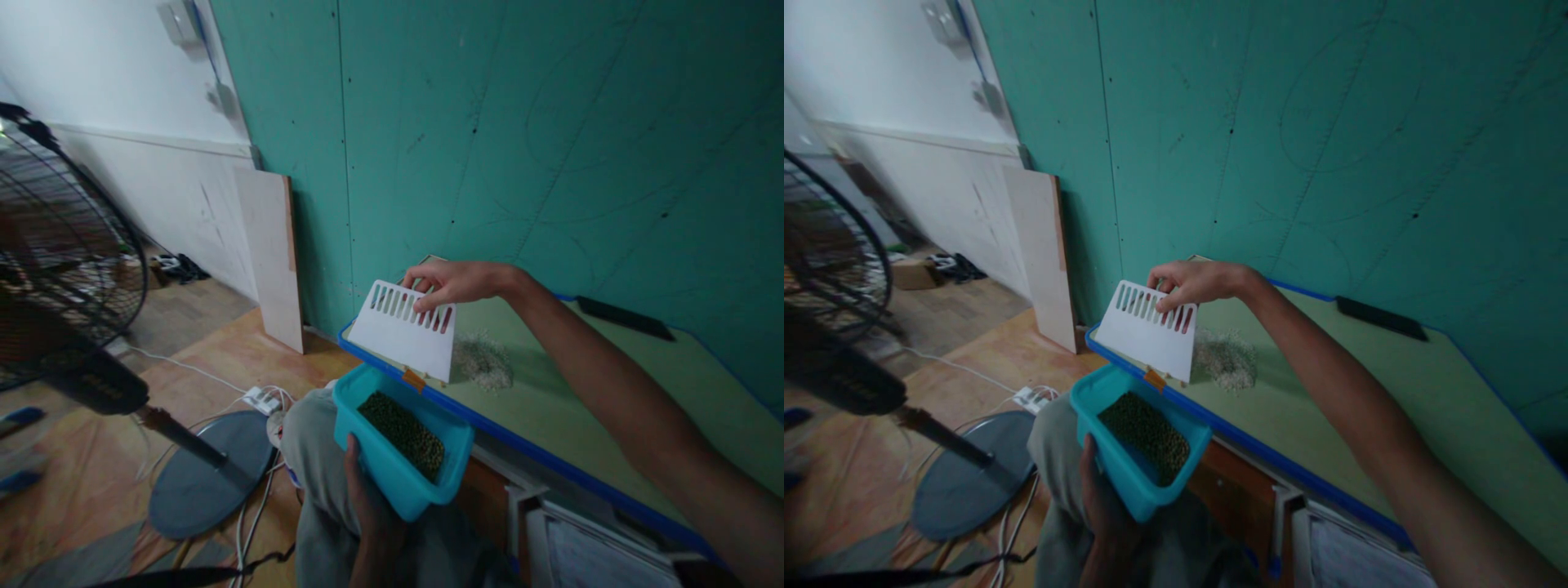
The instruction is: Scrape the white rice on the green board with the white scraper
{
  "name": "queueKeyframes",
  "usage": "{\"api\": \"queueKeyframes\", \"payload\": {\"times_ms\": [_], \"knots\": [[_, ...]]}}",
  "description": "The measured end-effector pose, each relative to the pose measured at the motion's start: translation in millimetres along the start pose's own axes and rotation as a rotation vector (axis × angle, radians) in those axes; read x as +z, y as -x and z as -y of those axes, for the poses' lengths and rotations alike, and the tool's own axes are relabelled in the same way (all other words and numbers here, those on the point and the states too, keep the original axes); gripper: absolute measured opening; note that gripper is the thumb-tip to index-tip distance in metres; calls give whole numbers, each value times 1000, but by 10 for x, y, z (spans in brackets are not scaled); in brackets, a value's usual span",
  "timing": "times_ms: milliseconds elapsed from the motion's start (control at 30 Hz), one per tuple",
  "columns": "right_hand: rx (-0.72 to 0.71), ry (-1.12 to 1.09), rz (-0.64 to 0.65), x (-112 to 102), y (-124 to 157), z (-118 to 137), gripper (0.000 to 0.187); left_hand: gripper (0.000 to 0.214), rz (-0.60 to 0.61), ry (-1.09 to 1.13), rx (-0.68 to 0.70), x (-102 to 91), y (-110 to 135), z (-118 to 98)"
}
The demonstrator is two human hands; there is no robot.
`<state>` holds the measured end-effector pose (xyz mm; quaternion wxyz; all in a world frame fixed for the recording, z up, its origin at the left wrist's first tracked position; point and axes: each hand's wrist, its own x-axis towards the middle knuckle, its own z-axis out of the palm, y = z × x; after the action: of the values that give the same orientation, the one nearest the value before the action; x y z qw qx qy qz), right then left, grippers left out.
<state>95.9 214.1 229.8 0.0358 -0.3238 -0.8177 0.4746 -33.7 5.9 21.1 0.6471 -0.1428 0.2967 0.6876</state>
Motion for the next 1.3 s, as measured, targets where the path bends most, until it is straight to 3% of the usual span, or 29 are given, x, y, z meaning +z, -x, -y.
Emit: {"api": "queueKeyframes", "payload": {"times_ms": [400,600,833,1100,1300], "knots": [[-18,-62,21,32,-14,25,39,56,37,15,21,-59,-29,34],[-36,-91,22,27,-15,6,38,52,145,-24,17,-111,-43,24],[-25,-43,28,43,-21,19,38,57,114,75,-10,-137,-77,54],[-23,-11,32,65,-19,54,38,57,54,27,9,-126,-95,56],[-29,-36,55,93,-19,50,38,60,141,53,-17,-96,-64,40]]}}
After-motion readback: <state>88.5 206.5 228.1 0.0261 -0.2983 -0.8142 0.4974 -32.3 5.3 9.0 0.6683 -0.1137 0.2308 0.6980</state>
